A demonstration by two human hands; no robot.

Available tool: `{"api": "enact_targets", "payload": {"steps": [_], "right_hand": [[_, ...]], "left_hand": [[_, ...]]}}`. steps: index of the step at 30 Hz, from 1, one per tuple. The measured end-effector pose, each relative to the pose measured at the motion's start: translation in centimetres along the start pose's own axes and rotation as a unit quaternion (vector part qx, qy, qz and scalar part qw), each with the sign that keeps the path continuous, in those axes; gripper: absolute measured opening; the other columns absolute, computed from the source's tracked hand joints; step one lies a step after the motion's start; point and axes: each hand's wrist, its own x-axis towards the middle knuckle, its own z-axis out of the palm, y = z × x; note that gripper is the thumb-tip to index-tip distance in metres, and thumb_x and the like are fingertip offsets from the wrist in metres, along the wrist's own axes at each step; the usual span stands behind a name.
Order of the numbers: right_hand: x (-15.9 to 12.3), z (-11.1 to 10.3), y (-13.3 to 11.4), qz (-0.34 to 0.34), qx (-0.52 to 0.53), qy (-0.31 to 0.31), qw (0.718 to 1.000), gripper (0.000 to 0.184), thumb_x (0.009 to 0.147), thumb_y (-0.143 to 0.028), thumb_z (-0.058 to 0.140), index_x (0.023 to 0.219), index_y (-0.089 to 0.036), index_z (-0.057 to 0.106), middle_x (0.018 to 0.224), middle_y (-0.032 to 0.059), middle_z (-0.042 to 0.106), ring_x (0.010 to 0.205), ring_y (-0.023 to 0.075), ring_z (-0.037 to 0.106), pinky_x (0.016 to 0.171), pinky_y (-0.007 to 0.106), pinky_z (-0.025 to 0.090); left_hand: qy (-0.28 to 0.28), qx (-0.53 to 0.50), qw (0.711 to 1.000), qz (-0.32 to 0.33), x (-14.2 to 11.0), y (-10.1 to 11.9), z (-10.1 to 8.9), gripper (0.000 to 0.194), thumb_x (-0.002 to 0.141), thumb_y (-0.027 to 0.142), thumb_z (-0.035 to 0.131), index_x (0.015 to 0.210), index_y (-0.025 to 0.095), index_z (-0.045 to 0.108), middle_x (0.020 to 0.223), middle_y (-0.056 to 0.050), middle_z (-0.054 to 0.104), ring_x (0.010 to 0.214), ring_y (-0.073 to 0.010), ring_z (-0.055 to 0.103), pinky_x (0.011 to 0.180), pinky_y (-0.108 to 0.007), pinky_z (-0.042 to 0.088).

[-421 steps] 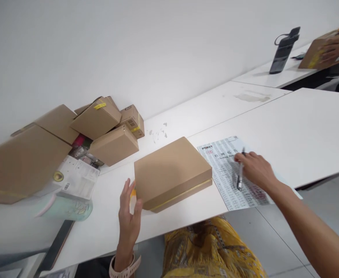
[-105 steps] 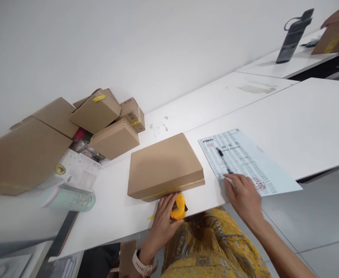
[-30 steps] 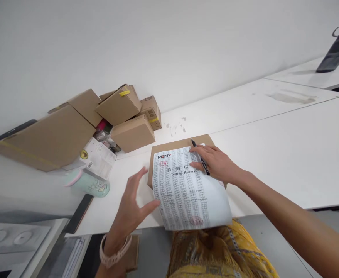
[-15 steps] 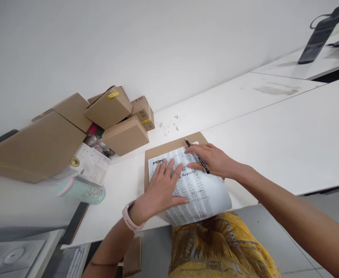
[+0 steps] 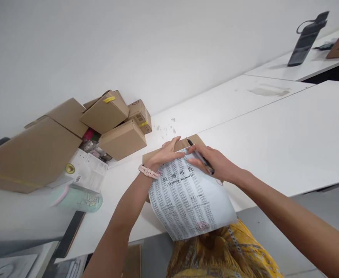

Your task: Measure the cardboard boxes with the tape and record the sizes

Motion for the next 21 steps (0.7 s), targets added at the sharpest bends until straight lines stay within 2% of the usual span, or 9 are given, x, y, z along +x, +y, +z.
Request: {"api": "enact_targets", "payload": {"steps": [3, 5, 7, 10, 11, 13, 15, 19, 21], "right_hand": [[0.5, -0.6, -0.7, 0.063, 0.102, 0.132, 0.984, 0.052, 0.099, -0.067, 0.039, 0.129, -0.029, 0.056, 0.114, 0.0098, 0.074, 0.109, 0.0327, 0.067, 0.092, 0.054, 0.053], [1.4, -1.0, -1.4, 0.067, 0.205, 0.183, 0.959, 0.056, 0.099, -0.067, 0.038, 0.138, -0.029, 0.053, 0.121, 0.009, 0.072, 0.12, 0.0314, 0.064, 0.103, 0.054, 0.049], [2.6, -1.1, -2.1, 0.075, 0.3, 0.181, 0.934, 0.053, 0.096, -0.064, 0.05, 0.134, -0.028, 0.058, 0.122, 0.0083, 0.071, 0.12, 0.0293, 0.064, 0.107, 0.051, 0.048], [4.5, -0.5, -2.6, 0.122, 0.345, 0.191, 0.911, 0.033, 0.083, -0.052, 0.074, 0.101, -0.026, 0.067, 0.098, 0.0063, 0.071, 0.097, 0.0247, 0.067, 0.094, 0.046, 0.054], [5.0, -0.1, -2.6, 0.138, 0.339, 0.2, 0.909, 0.029, 0.081, -0.05, 0.076, 0.088, -0.025, 0.063, 0.086, 0.0041, 0.067, 0.087, 0.0221, 0.065, 0.088, 0.044, 0.054], [5.6, 0.6, -2.4, 0.166, 0.312, 0.205, 0.913, 0.036, 0.083, -0.052, 0.073, 0.074, -0.025, 0.052, 0.069, -0.0002, 0.055, 0.071, 0.0183, 0.057, 0.077, 0.042, 0.053], [5.9, 1.2, -1.9, 0.173, 0.289, 0.173, 0.925, 0.038, 0.088, -0.059, 0.064, 0.077, -0.025, 0.051, 0.067, -0.0007, 0.052, 0.069, 0.019, 0.056, 0.074, 0.042, 0.051], [5.5, 1.8, -0.7, 0.133, 0.267, 0.111, 0.948, 0.041, 0.092, -0.065, 0.054, 0.092, -0.025, 0.059, 0.082, 0.003, 0.063, 0.082, 0.021, 0.06, 0.077, 0.04, 0.05], [5.4, 1.7, -0.4, 0.127, 0.235, 0.102, 0.958, 0.04, 0.09, -0.064, 0.058, 0.086, -0.025, 0.058, 0.076, 0.0007, 0.059, 0.072, 0.0179, 0.054, 0.068, 0.037, 0.047]], "left_hand": [[0.012, -0.023, 1.0, -0.011, -0.2, -0.4, 0.3, 0.093, 0.081, 0.051, 0.064, 0.159, 0.019, 0.026, 0.164, -0.018, 0.032, 0.151, -0.0442, 0.021, 0.115, -0.061, 0.029], [0.02, -0.031, 0.999, -0.018, -0.1, -0.6, 0.4, 0.093, 0.079, 0.048, 0.066, 0.159, 0.018, 0.027, 0.161, -0.019, 0.037, 0.149, -0.045, 0.023, 0.115, -0.062, 0.028], [0.028, -0.035, 0.999, -0.021, 0.2, -0.8, 0.5, 0.092, 0.079, 0.045, 0.065, 0.159, 0.018, 0.028, 0.16, -0.019, 0.038, 0.149, -0.0445, 0.025, 0.116, -0.061, 0.025], [0.035, -0.038, 0.998, -0.019, 0.5, -1.0, 0.7, 0.093, 0.078, 0.046, 0.066, 0.158, 0.018, 0.027, 0.16, -0.018, 0.038, 0.149, -0.0427, 0.025, 0.118, -0.059, 0.022], [0.035, -0.038, 0.999, -0.016, 0.5, -1.0, 0.8, 0.093, 0.078, 0.046, 0.066, 0.158, 0.019, 0.028, 0.16, -0.018, 0.038, 0.149, -0.0421, 0.025, 0.118, -0.058, 0.022], [0.035, -0.037, 0.999, -0.011, 0.5, -1.1, 0.9, 0.09, 0.08, 0.047, 0.065, 0.157, 0.02, 0.028, 0.16, -0.017, 0.039, 0.15, -0.0406, 0.025, 0.119, -0.058, 0.019], [0.041, -0.037, 0.998, -0.007, 0.6, -1.3, 1.1, 0.084, 0.084, 0.046, 0.061, 0.157, 0.021, 0.028, 0.161, -0.016, 0.038, 0.151, -0.0393, 0.024, 0.12, -0.058, 0.016], [0.063, -0.044, 0.997, -0.011, 0.9, -1.6, 1.6, 0.073, 0.091, 0.043, 0.053, 0.157, 0.024, 0.027, 0.161, -0.014, 0.039, 0.15, -0.0387, 0.026, 0.119, -0.059, 0.018], [0.07, -0.049, 0.996, -0.016, 1.2, -1.8, 1.8, 0.072, 0.091, 0.044, 0.053, 0.156, 0.026, 0.028, 0.159, -0.014, 0.043, 0.149, -0.0389, 0.029, 0.118, -0.059, 0.02]]}}
